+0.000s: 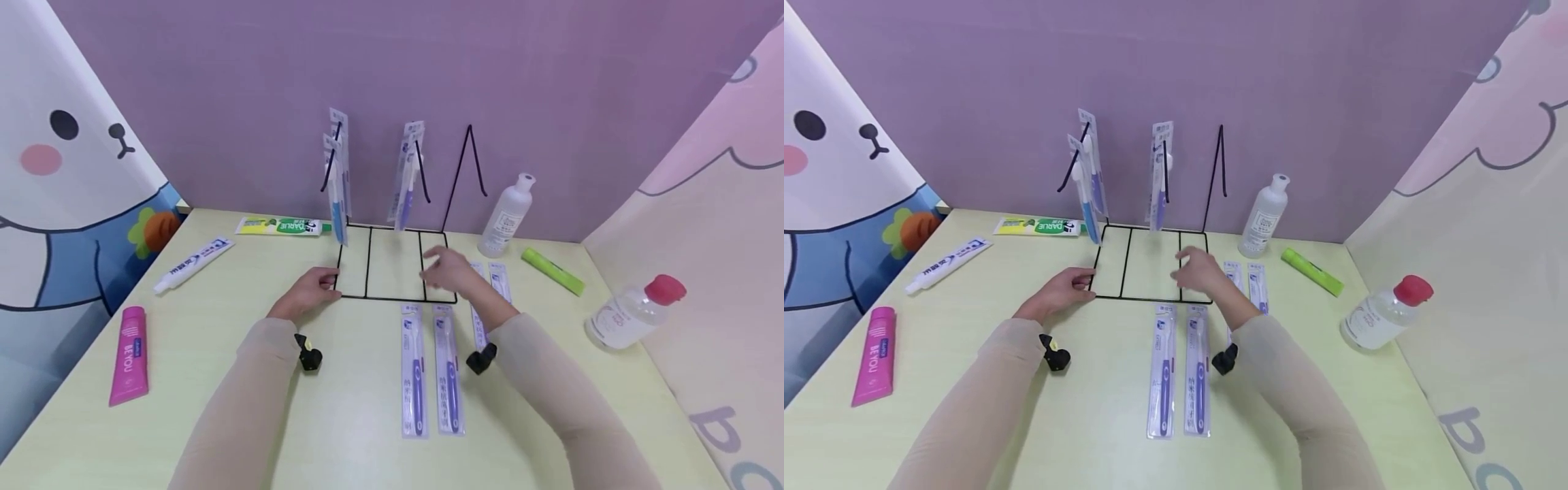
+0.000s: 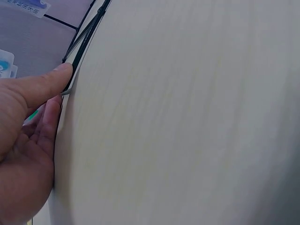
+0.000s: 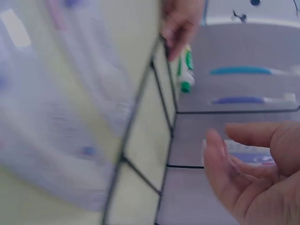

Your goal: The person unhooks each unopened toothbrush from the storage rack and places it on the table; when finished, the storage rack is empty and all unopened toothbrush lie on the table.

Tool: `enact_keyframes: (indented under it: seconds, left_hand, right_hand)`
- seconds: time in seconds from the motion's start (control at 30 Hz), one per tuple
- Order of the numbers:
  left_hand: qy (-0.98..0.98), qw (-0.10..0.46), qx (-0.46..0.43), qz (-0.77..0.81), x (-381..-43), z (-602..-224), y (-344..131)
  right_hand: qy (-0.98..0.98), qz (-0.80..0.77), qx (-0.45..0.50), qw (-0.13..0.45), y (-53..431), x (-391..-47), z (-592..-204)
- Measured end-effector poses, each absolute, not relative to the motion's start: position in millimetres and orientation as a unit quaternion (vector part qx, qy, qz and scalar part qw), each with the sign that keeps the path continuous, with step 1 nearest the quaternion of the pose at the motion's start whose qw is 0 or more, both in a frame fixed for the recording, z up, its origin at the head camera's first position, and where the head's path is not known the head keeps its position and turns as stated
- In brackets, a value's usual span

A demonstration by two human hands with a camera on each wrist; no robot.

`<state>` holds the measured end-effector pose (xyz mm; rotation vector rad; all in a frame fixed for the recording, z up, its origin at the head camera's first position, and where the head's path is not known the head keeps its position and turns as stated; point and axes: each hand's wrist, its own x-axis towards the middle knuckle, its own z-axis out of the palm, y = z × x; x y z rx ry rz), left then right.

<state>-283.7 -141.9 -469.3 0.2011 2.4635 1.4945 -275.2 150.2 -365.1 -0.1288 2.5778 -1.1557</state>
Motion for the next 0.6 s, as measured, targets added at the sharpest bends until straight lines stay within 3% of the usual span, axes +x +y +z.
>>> enact_keyframes:
  seconds: [0.33, 0.6]
  left_hand:
    - [0.844, 0.122, 0.062, 0.518, -283, -471, -142]
    - [0.845, 0.115, 0.069, 0.518, -282, -471, -142]
  right_hand:
    - [0.813, -0.568, -0.087, -0.097, 123, -352, -325]
    - [0.808, -0.549, -0.115, -0.181, 112, -371, -314]
